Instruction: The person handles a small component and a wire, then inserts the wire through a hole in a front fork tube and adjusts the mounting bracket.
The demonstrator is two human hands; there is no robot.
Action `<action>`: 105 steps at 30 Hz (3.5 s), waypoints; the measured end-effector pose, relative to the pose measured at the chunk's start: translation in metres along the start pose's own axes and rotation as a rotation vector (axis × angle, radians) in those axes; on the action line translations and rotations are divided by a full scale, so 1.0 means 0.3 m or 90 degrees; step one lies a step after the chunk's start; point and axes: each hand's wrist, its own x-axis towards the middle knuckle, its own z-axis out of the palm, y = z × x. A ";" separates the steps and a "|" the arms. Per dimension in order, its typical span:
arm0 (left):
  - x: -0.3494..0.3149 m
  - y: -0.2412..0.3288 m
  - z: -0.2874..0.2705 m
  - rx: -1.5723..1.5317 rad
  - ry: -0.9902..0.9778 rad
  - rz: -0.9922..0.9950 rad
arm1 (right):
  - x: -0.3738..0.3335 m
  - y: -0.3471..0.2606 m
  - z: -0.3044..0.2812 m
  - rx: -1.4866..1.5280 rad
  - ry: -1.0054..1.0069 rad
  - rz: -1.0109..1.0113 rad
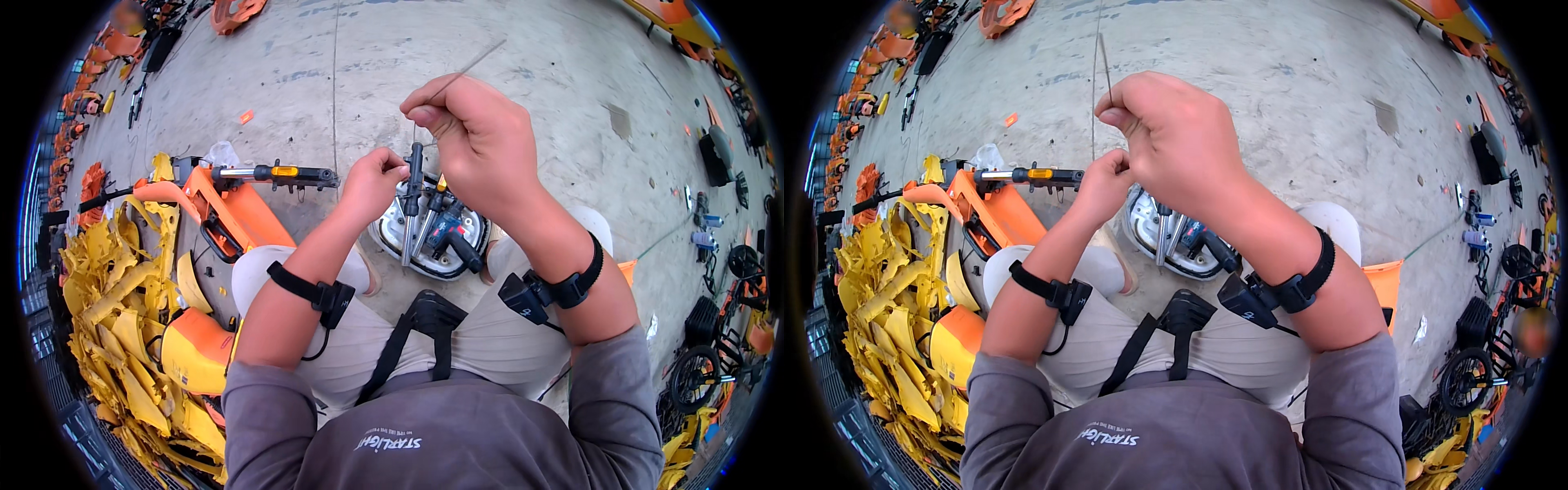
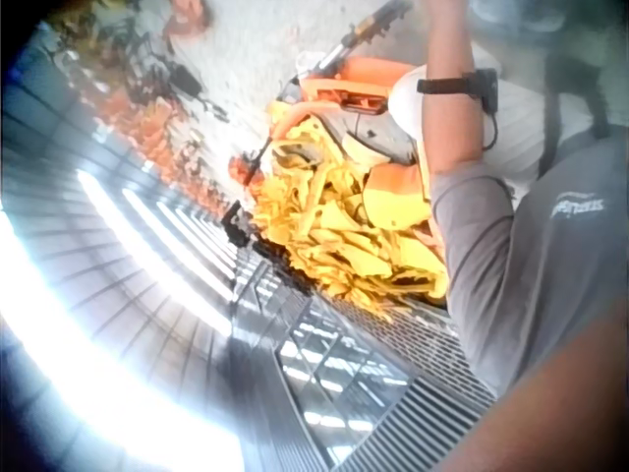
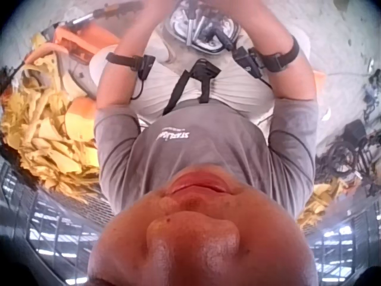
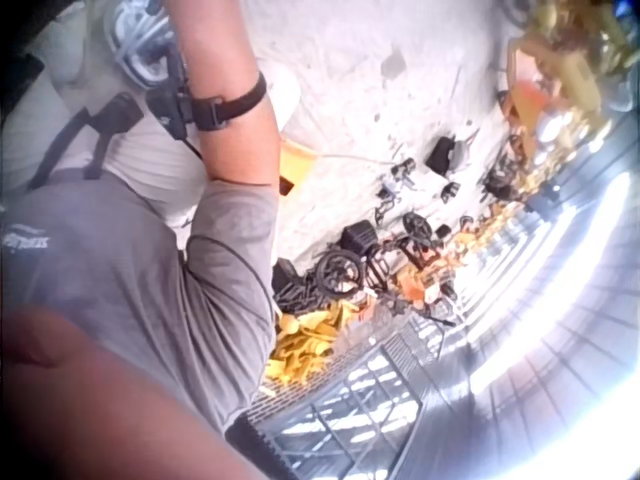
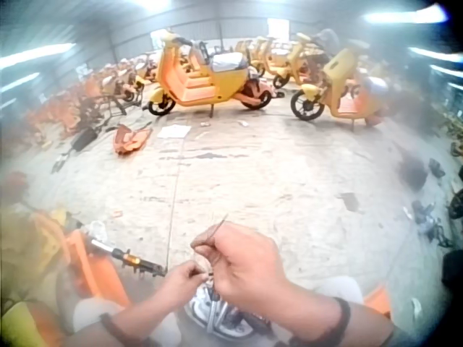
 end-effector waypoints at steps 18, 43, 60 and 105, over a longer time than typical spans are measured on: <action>-0.027 0.077 -0.086 -0.397 -0.026 -0.084 | -0.022 0.185 -0.015 0.045 -0.332 0.367; -0.157 0.106 -0.140 0.162 0.013 0.305 | -0.173 0.224 0.118 -0.112 -0.506 0.092; -0.142 0.113 -0.106 0.137 0.013 0.232 | -0.152 0.209 0.064 -0.025 -0.388 0.181; -0.142 0.132 -0.069 0.158 0.046 0.219 | -0.098 0.203 0.038 0.041 -0.472 0.364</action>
